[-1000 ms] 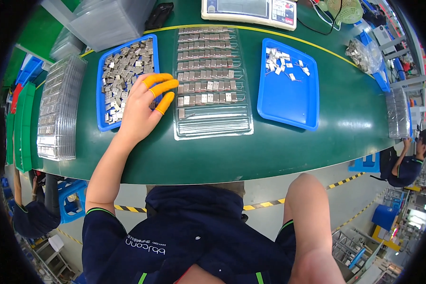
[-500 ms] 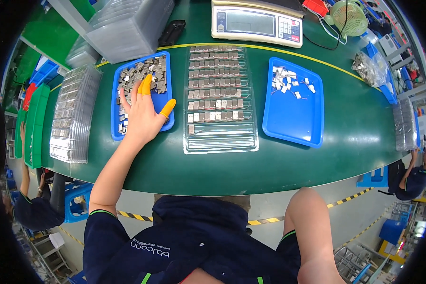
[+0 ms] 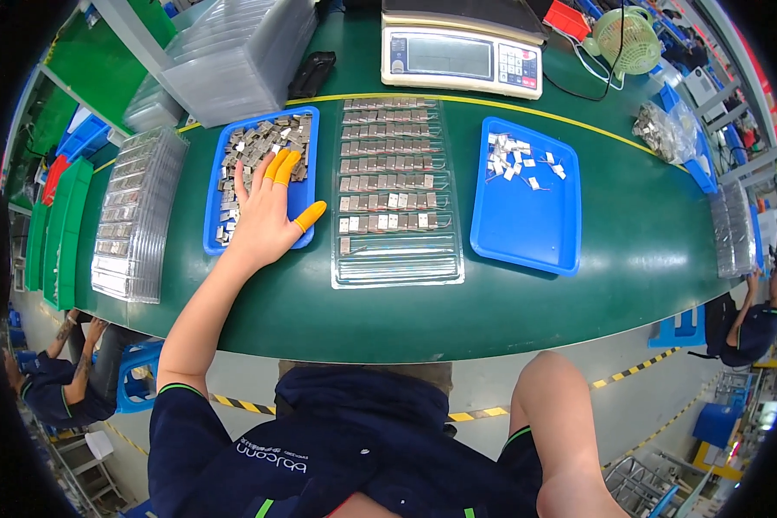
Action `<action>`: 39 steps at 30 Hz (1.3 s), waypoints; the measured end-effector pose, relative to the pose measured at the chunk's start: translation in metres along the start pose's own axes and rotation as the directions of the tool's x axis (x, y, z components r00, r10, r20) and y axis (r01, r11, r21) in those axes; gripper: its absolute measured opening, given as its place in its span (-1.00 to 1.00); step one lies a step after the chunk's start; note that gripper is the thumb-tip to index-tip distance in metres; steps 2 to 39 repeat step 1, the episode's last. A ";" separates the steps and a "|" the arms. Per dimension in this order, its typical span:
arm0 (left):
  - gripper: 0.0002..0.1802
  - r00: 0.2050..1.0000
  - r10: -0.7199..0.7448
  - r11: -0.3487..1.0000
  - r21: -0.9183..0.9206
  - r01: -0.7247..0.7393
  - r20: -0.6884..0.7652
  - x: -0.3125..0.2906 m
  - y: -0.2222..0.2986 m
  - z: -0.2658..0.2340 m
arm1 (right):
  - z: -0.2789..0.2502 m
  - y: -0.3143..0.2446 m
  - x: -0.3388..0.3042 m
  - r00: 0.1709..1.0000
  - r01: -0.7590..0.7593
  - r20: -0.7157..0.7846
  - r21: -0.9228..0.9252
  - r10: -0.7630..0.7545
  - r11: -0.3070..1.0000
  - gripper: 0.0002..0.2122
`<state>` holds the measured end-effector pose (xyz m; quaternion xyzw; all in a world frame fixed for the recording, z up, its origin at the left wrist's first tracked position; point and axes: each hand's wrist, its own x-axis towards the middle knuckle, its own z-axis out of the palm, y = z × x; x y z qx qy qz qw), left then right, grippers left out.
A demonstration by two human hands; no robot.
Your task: The person assembles small electronic components by inserting them into a plastic tray by hand.
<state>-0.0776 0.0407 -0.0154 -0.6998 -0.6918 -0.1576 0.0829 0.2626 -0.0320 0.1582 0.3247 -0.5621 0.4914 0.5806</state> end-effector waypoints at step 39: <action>-0.22 1.000 0.010 1.000 -0.002 -0.010 -0.004 -0.001 -0.001 0.001 | -0.001 -0.002 -0.002 1.000 -0.002 0.000 0.005 0.002 1.000 -0.58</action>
